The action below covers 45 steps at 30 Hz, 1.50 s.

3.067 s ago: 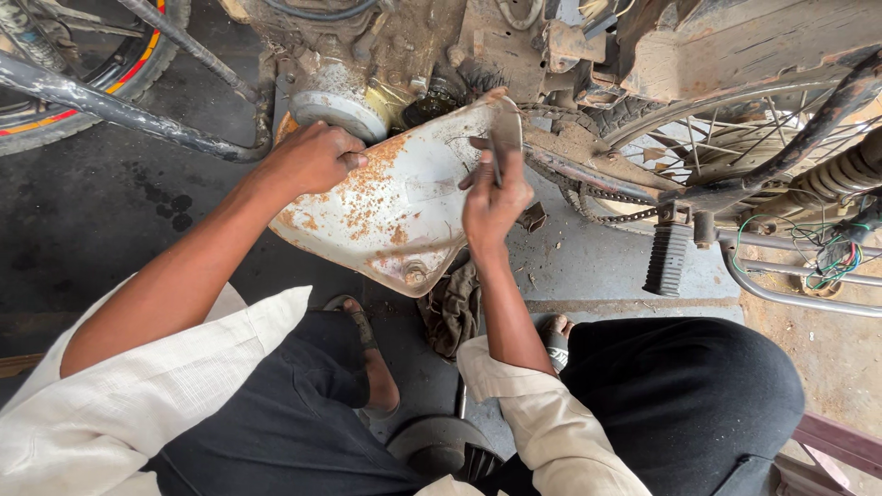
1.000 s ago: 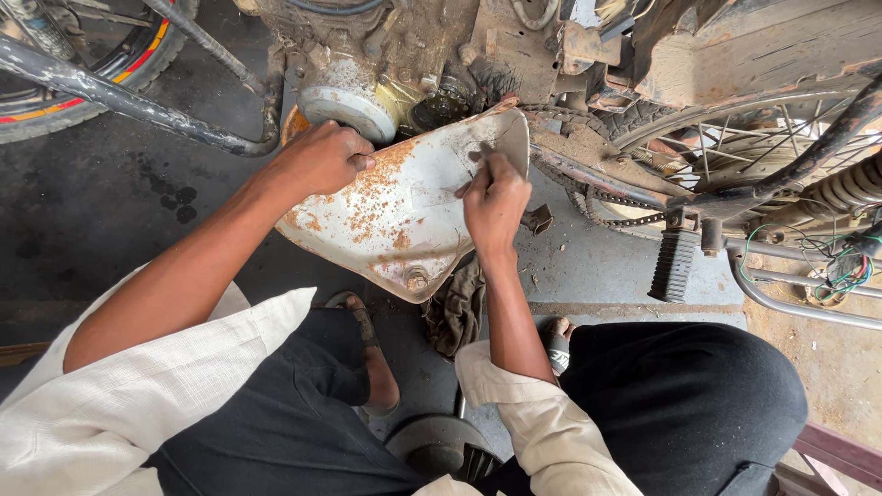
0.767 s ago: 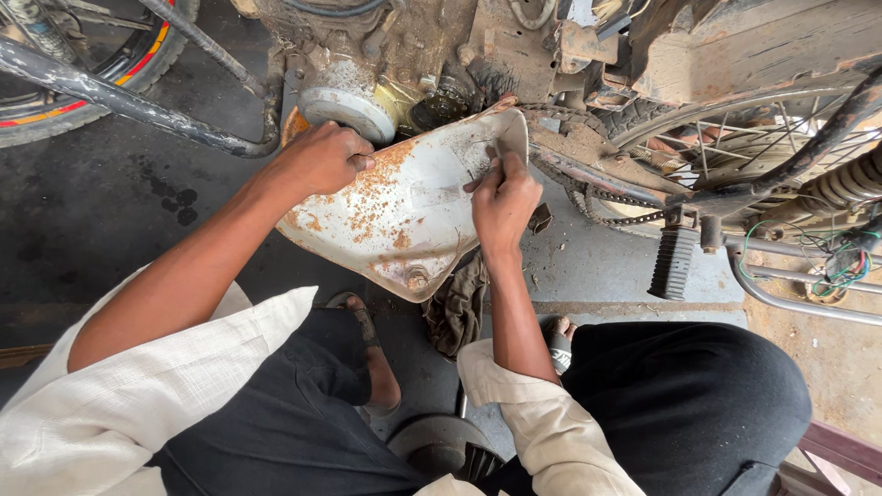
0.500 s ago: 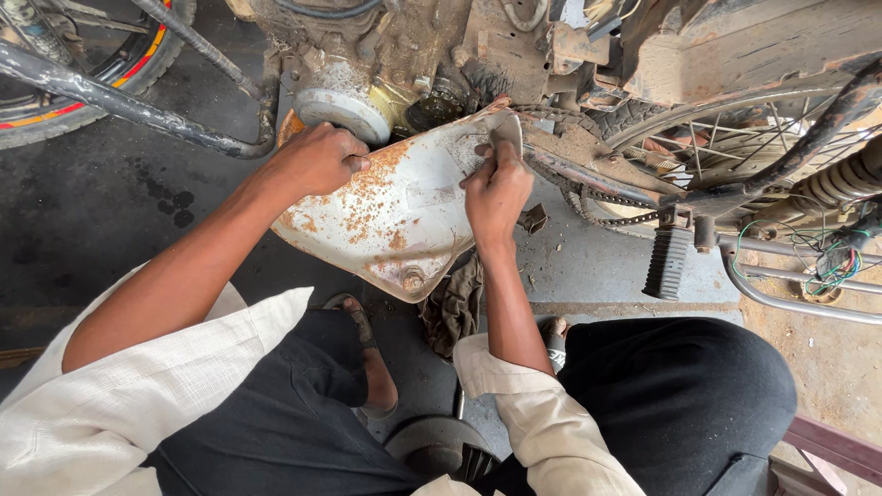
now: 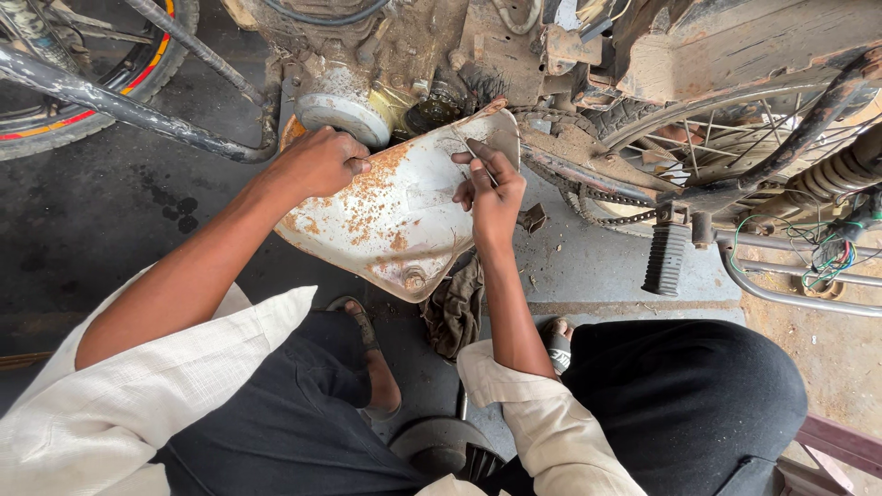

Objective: The person cleans and reinstalls a metal cover on a motorcycle engine, then uses a cloth to wipe the engine casing and works on the drive chain with their hands.

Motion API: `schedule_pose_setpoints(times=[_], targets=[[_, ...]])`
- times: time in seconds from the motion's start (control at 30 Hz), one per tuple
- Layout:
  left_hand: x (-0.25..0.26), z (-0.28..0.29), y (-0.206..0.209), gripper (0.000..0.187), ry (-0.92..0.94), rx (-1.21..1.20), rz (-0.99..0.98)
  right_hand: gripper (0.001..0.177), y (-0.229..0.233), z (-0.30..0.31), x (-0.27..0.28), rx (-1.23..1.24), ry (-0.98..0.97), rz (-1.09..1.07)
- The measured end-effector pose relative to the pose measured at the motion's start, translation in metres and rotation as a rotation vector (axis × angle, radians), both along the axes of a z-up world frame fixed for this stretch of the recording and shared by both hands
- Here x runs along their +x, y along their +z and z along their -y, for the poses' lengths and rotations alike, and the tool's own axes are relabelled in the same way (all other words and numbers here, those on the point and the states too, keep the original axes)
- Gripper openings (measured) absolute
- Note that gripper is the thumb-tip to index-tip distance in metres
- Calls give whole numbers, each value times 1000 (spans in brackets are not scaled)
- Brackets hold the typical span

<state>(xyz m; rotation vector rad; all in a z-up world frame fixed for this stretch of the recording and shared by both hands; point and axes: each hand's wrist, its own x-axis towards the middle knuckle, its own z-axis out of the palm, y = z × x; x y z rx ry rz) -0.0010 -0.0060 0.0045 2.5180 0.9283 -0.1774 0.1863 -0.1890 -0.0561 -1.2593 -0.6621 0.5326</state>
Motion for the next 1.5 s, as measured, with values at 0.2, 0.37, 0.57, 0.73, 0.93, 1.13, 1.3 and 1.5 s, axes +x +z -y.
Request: schedule_pose_setpoints(times=[0.2,0.37,0.57,0.73,0.93,1.13,1.3,1.5], targets=[[0,0,-1,32,3,-12,-11,25,-7,10,0,169,-12,-120],[0,-1,-2,32,-11,-3,-2,15,-5,28,24,437,-87,-18],[1,-1,-3,31,-40,27,3,15,-13,61,72,545,-297,-74],[0,-3,-1,32,-45,71,-63,7,-52,67,99,224,-491,5],[3,-4,1,35,-14,39,-59,12,-83,58,67,68,-690,443],[5,-6,-1,38,3,46,-103,3,-61,62,43,28,-586,150],[3,-6,-3,38,-12,67,-86,4,-69,67,48,69,-534,-9],[3,-5,-4,38,-9,73,-73,7,-82,75,59,-37,-596,-309]])
